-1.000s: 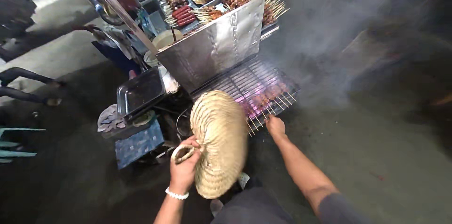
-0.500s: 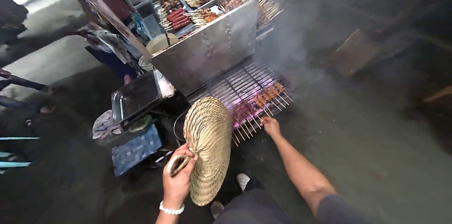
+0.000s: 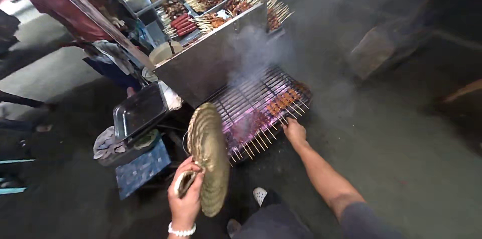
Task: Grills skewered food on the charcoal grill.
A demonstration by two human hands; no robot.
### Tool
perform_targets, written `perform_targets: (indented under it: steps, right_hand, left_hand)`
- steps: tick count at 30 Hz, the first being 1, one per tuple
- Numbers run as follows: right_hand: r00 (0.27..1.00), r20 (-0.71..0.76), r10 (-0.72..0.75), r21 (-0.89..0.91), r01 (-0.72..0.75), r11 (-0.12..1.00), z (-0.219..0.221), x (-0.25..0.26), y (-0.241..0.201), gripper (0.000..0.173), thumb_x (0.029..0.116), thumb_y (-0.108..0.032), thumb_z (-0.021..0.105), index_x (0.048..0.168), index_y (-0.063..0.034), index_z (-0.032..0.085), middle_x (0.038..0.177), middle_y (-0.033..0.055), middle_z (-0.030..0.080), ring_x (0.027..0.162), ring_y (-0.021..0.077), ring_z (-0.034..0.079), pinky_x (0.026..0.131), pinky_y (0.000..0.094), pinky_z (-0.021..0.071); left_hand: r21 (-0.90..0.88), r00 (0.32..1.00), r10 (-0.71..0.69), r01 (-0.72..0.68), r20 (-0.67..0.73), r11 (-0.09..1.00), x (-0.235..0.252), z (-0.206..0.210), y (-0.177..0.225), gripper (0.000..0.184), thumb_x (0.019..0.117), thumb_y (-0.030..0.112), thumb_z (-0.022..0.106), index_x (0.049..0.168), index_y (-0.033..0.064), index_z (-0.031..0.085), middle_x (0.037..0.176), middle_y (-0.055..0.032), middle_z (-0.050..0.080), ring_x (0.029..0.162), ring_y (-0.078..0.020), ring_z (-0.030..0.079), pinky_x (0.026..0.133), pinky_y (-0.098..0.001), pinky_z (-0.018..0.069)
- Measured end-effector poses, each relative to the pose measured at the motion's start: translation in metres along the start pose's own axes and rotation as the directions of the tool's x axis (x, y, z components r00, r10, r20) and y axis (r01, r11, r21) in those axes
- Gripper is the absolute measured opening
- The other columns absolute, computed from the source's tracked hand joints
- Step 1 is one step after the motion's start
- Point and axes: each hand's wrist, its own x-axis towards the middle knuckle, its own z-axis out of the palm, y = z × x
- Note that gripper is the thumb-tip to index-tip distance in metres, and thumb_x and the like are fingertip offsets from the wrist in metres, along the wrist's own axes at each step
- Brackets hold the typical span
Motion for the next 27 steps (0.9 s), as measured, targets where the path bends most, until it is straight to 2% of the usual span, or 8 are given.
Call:
perform_targets:
  steps: [6, 8, 10, 12, 13, 16, 21, 27]
  right_hand:
    - [1.000, -0.028, -0.007, -0.084, 0.004, 0.996, 0.011, 0.006, 0.001, 0.039, 0.1102, -0.030, 0.042, 0.129, -0.0066, 0.067, 0.122, 0.0211, 0.072, 0.110, 0.0437, 0.070, 0.090, 0.0639, 0.0535]
    - [0.997, -0.073, -0.005, 0.000, 0.005, 1.000, 0.005, 0.006, 0.004, 0.038, 0.1099, -0.030, 0.042, 0.124, -0.0080, 0.070, 0.116, 0.0211, 0.074, 0.109, 0.0430, 0.071, 0.090, 0.0641, 0.0533]
    - [0.998, -0.053, 0.025, 0.229, -0.012, 0.973, 0.003, 0.011, 0.011, 0.034, 0.1078, -0.029, 0.050, 0.122, -0.0096, 0.073, 0.109, 0.0158, 0.076, 0.100, 0.0346, 0.073, 0.090, 0.0573, 0.0558]
    - [0.996, 0.059, 0.060, 0.557, -0.083, 0.826, 0.009, 0.017, 0.022, 0.026, 0.1059, -0.025, 0.057, 0.116, -0.0078, 0.074, 0.093, 0.0053, 0.076, 0.068, 0.0158, 0.069, 0.065, 0.0363, 0.0586]
    - [0.988, 0.139, 0.065, 0.695, -0.144, 0.704, 0.012, 0.019, 0.025, 0.024, 0.1052, -0.023, 0.060, 0.115, -0.0055, 0.073, 0.087, 0.0038, 0.075, 0.057, 0.0109, 0.062, 0.055, 0.0292, 0.0532]
    - [0.947, 0.318, 0.046, 0.816, -0.298, 0.496, 0.021, 0.020, 0.030, 0.022, 0.1043, -0.019, 0.062, 0.117, -0.0033, 0.071, 0.080, 0.0032, 0.072, 0.049, 0.0069, 0.052, 0.046, 0.0232, 0.0422]
    - [0.924, 0.376, 0.072, 0.734, -0.344, 0.585, 0.027, 0.021, 0.028, 0.021, 0.1024, -0.020, 0.065, 0.115, -0.0049, 0.071, 0.077, 0.0021, 0.071, 0.047, 0.0060, 0.049, 0.045, 0.0225, 0.0401]
    - [0.972, 0.226, 0.071, 0.617, -0.199, 0.761, 0.026, 0.017, 0.035, 0.024, 0.1044, -0.027, 0.062, 0.114, -0.0094, 0.075, 0.080, 0.0015, 0.071, 0.056, 0.0085, 0.056, 0.054, 0.0282, 0.0475]
  left_hand:
    - [-0.125, 0.997, -0.016, 0.026, 0.078, 0.992, 0.000, 0.010, 0.000, 0.017, 0.0809, 0.003, 0.073, 0.093, 0.0144, 0.071, 0.112, -0.0004, 0.072, 0.118, -0.0171, 0.064, 0.106, -0.0336, 0.0510]
    - [-0.111, 0.998, -0.035, 0.041, 0.055, 0.993, 0.001, 0.003, 0.001, 0.018, 0.0793, 0.002, 0.074, 0.091, 0.0147, 0.071, 0.112, -0.0003, 0.072, 0.117, -0.0163, 0.065, 0.104, -0.0315, 0.0527]
    - [-0.098, 0.998, -0.045, 0.048, 0.033, 0.994, 0.000, -0.005, 0.002, 0.019, 0.0777, 0.002, 0.074, 0.090, 0.0153, 0.071, 0.111, 0.0006, 0.072, 0.116, -0.0156, 0.065, 0.103, -0.0305, 0.0529]
    - [-0.085, 0.999, -0.046, 0.048, 0.025, 0.995, -0.001, -0.012, 0.001, 0.019, 0.0776, 0.001, 0.074, 0.090, 0.0146, 0.071, 0.111, 0.0000, 0.072, 0.116, -0.0162, 0.065, 0.104, -0.0312, 0.0527]
    - [-0.086, 0.999, -0.049, 0.050, 0.020, 0.995, -0.001, -0.014, 0.000, 0.019, 0.0775, 0.001, 0.074, 0.090, 0.0146, 0.071, 0.111, 0.0002, 0.072, 0.116, -0.0158, 0.065, 0.103, -0.0310, 0.0531]
    - [-0.094, 0.998, -0.065, 0.066, 0.013, 0.993, -0.003, -0.015, -0.002, 0.019, 0.0768, -0.001, 0.073, 0.088, 0.0139, 0.070, 0.111, -0.0009, 0.072, 0.115, -0.0162, 0.065, 0.102, -0.0310, 0.0536]
    - [-0.099, 0.997, -0.076, 0.078, 0.024, 0.992, -0.004, -0.010, -0.002, 0.020, 0.0762, -0.001, 0.073, 0.088, 0.0146, 0.070, 0.112, 0.0000, 0.073, 0.116, -0.0155, 0.065, 0.103, -0.0304, 0.0529]
    - [-0.097, 0.998, -0.060, 0.063, 0.034, 0.993, -0.005, -0.018, -0.002, 0.018, 0.0775, 0.001, 0.074, 0.088, 0.0156, 0.070, 0.109, 0.0005, 0.072, 0.113, -0.0151, 0.066, 0.101, -0.0302, 0.0539]
